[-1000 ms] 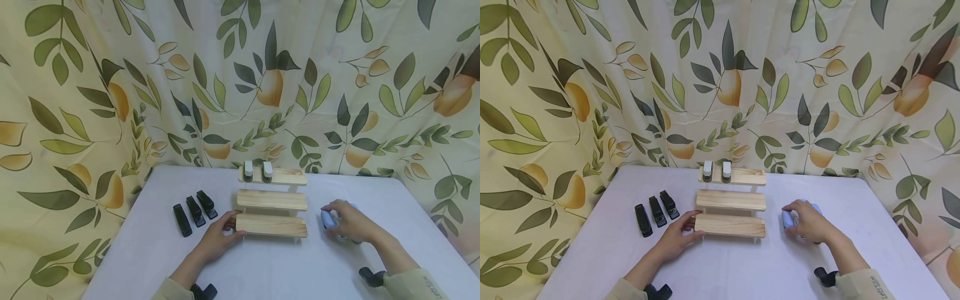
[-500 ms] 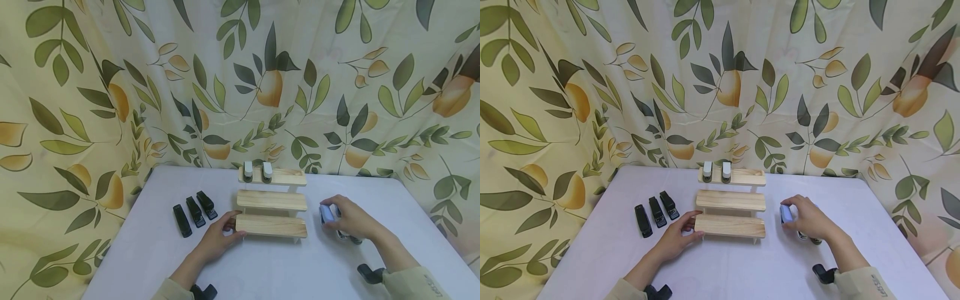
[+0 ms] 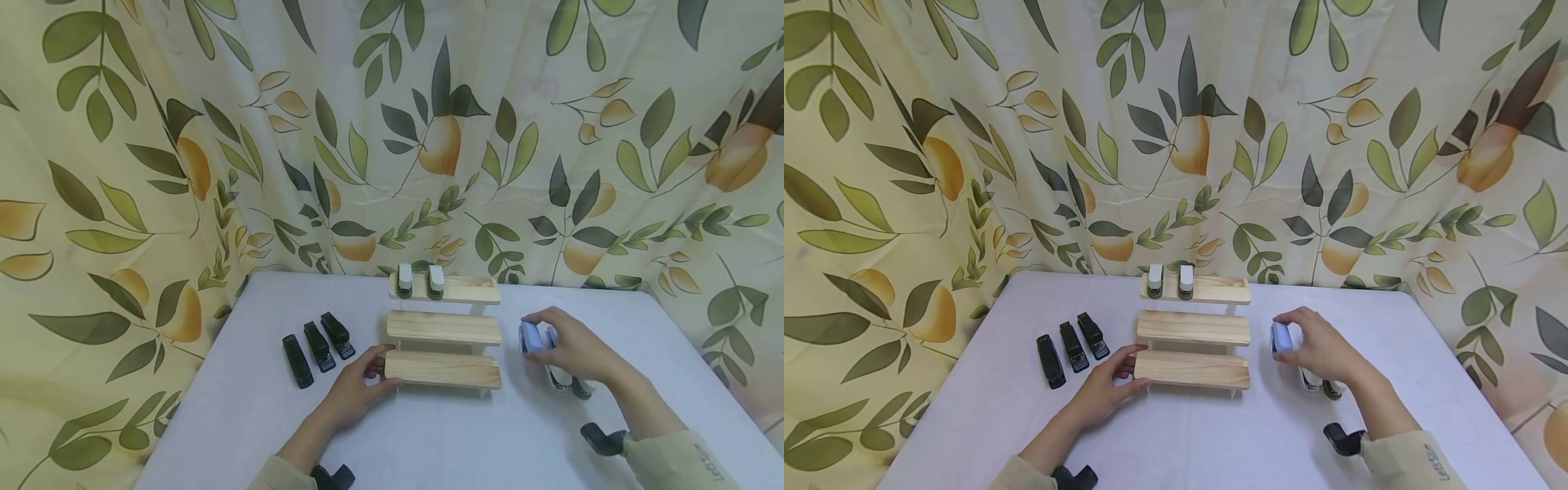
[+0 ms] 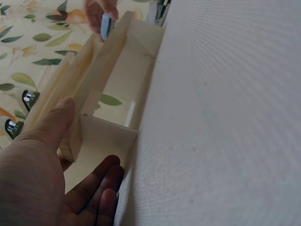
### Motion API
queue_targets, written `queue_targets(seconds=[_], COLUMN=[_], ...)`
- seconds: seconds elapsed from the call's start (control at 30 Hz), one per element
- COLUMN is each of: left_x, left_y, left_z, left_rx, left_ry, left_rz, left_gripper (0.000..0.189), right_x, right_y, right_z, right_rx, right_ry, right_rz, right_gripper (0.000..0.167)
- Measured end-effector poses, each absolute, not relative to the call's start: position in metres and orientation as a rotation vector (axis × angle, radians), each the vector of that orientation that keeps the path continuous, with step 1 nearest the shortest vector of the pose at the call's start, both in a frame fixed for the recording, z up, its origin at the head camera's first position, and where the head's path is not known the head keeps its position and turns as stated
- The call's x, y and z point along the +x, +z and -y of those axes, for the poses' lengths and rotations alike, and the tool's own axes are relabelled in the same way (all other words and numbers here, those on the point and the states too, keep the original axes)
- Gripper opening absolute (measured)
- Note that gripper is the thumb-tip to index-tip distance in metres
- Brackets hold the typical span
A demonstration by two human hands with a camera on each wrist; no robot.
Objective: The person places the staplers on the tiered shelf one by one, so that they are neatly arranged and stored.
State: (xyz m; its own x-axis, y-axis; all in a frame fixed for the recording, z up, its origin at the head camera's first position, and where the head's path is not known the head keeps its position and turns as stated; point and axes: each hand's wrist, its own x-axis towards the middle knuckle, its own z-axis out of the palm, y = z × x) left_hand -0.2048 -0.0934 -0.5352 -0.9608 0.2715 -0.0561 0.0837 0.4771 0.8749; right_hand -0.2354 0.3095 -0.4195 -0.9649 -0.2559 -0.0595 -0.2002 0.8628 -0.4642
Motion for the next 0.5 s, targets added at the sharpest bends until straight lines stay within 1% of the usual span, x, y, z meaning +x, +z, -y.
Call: queue_targets(seconds=[0.5], left_x=[-0.203], left_y=[-0.534], left_z=[0.093], left_rx=[0.344], left_ry=[1.478], left_rz=[-2.554], left_gripper=[0.067], right_x=[-0.238], right_y=[-0.404], right_z=[-0.302], right_rx=[-0.379], right_ry=[-0.768], right_rz=[-2.961], right_gripper=[0.070])
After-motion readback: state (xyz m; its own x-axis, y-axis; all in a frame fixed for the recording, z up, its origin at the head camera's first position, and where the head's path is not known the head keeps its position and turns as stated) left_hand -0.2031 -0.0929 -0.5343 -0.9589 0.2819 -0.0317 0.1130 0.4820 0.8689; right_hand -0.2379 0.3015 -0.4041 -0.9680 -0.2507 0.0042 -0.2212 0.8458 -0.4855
